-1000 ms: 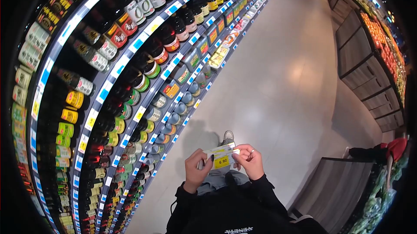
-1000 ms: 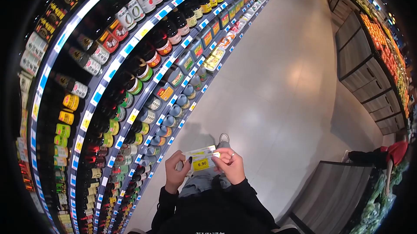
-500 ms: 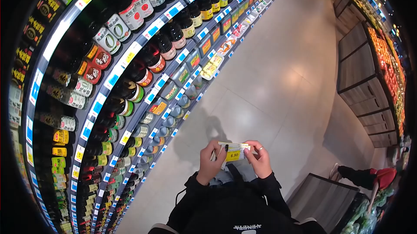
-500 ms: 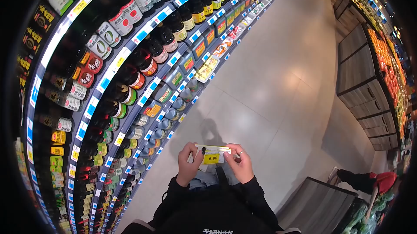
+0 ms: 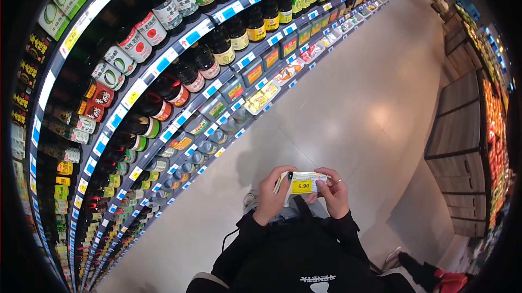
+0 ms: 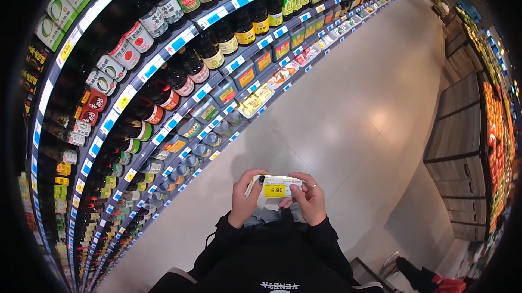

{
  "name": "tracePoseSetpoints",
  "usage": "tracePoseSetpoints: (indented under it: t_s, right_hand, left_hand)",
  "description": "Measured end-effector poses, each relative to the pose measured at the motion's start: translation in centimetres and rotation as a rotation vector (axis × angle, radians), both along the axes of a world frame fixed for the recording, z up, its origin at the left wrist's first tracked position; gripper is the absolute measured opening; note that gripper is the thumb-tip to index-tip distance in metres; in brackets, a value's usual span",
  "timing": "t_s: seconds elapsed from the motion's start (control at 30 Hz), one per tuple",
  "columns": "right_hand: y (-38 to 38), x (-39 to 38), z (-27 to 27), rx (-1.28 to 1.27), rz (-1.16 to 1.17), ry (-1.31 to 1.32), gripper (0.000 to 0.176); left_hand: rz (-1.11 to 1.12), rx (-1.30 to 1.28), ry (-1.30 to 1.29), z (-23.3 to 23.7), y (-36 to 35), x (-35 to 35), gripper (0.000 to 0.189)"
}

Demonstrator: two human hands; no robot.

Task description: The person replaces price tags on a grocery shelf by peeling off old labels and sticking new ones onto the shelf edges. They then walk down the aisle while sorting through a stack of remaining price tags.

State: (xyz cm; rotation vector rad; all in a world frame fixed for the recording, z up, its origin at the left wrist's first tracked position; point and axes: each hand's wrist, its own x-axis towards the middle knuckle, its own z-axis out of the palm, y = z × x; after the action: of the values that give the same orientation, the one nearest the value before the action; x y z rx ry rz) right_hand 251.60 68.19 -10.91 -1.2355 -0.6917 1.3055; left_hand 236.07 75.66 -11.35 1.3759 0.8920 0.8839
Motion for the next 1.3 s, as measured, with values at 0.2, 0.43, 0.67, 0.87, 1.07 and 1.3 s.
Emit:
tracePoseSetpoints:
  t_s: [0.2, 0.43, 0.67, 0.87, 1.07, 1.3]
  right_hand:
    - [2.5, 9.7, -0.3, 0.016, 0.070, 0.023, 0.019]
    - [5.5, 14.2, 0.5, -0.027, 0.096, 0.057, 0.020]
    - [9.6, 19.6, 0.0, 0.005, 0.064, 0.053, 0.018]
    - [13.6, 25.7, 0.5, 0.041, -0.175, -0.093, 0.018]
    - [16.6, 29.4, -0.2, 0.074, -0.096, -0.117, 0.020]
    - [19.4, 29.5, 0.4, 0.193, 0.061, -0.045, 0.022]
  left_hand:
    - [-0.031, 0.044, 0.055, 0.4, 0.4, 9.0, 0.024]
    - [0.026, -0.173, 0.008, 1.2, 2.1, 14.7, 0.032]
    - [0.049, -0.239, -0.081, -0.6, 6.0, 19.9, 0.022]
    - [-0.105, -0.293, -0.247, -0.4, 11.5, 26.6, 0.025]
    - [-0.039, -0.290, -0.362, -0.3, 13.7, 30.1, 0.026]
    - [0.134, -0.182, -0.314, -0.5, 13.9, 31.4, 0.021]
